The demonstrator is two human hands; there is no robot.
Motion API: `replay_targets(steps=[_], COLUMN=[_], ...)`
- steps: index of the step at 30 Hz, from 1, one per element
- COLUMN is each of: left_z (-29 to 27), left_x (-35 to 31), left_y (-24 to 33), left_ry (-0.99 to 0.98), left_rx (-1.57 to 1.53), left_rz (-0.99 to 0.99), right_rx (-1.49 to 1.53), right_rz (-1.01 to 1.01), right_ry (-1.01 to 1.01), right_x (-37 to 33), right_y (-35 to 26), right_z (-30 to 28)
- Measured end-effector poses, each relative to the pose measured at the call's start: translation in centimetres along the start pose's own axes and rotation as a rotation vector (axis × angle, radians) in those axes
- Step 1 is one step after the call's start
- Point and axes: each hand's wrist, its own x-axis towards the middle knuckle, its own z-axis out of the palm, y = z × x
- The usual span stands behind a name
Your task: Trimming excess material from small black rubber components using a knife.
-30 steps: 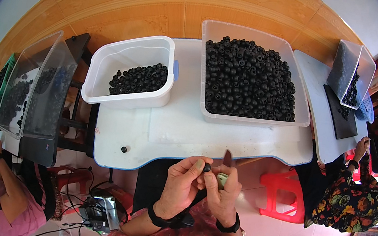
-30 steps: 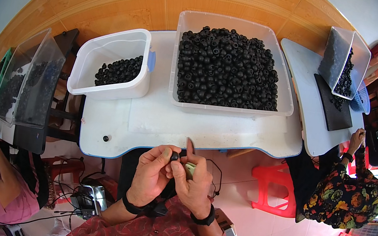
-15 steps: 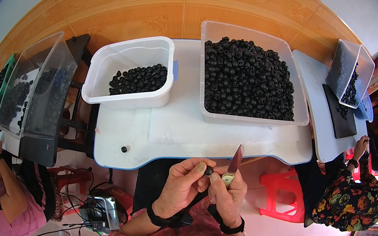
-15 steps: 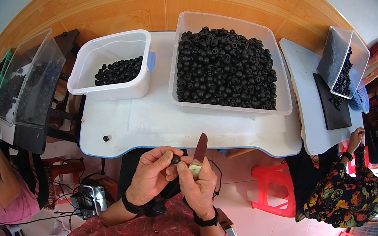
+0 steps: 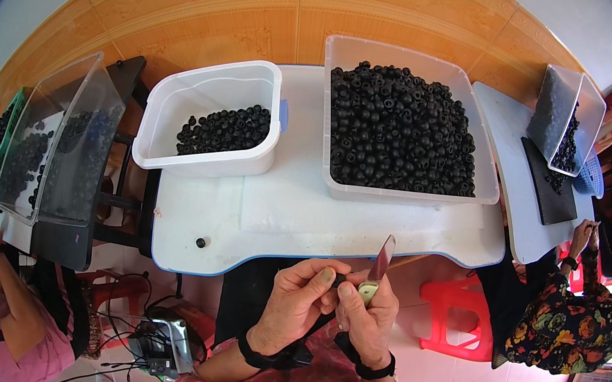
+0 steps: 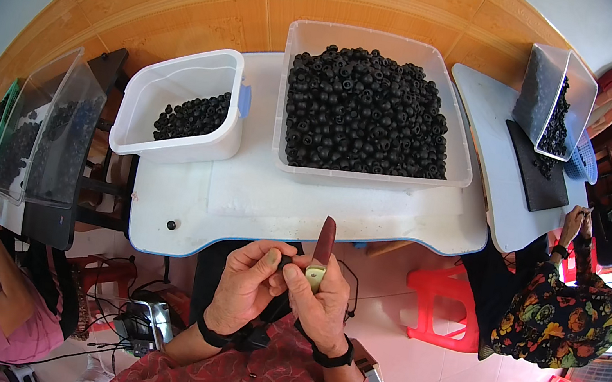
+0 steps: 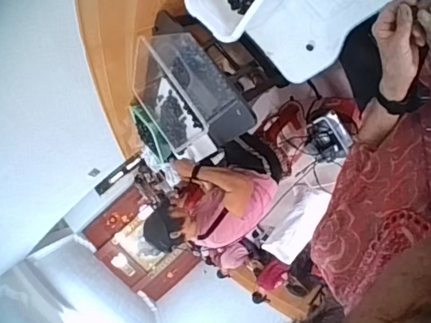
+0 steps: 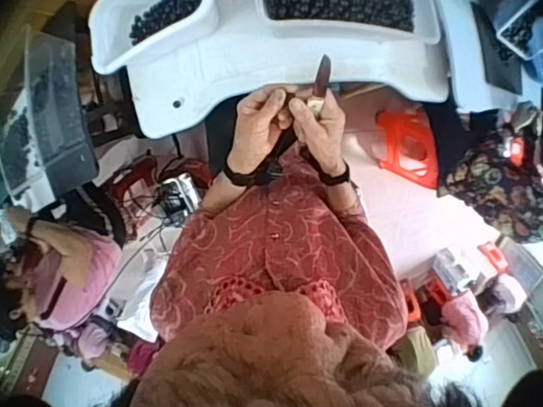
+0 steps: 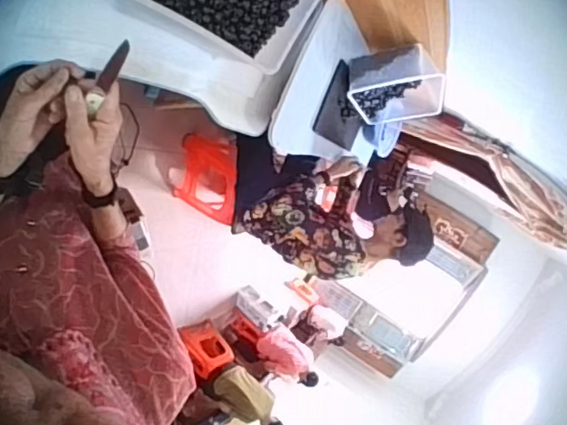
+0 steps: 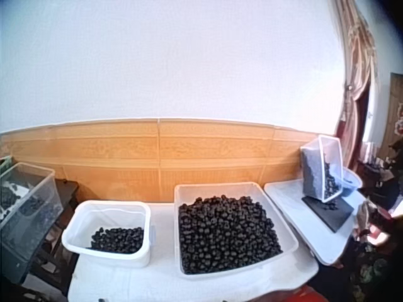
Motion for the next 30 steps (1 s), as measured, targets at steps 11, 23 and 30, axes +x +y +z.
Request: replay_targets(steps=[11,23,30], left_z=[-0.21,-0.44,-0.29], left_x=[0.05,0.06,0.07], left_y=[0.41,0.27,0.24], left_ry=[0.03,0.035,0.066], left_rx=[0.002,0.018,0.019], left_rz=[-0.009,-0.004,0.009], right_rx=[-0.079,-0.03,-0.141], right_rz=[-0.007,0.032,-0.018], right_ry=[-0.015,-0.011,0.022], right_x=[0.01,0.11,0.17], right_y=[0.09,-0.06,0.43], right_z=[0.25,0.57,0.67])
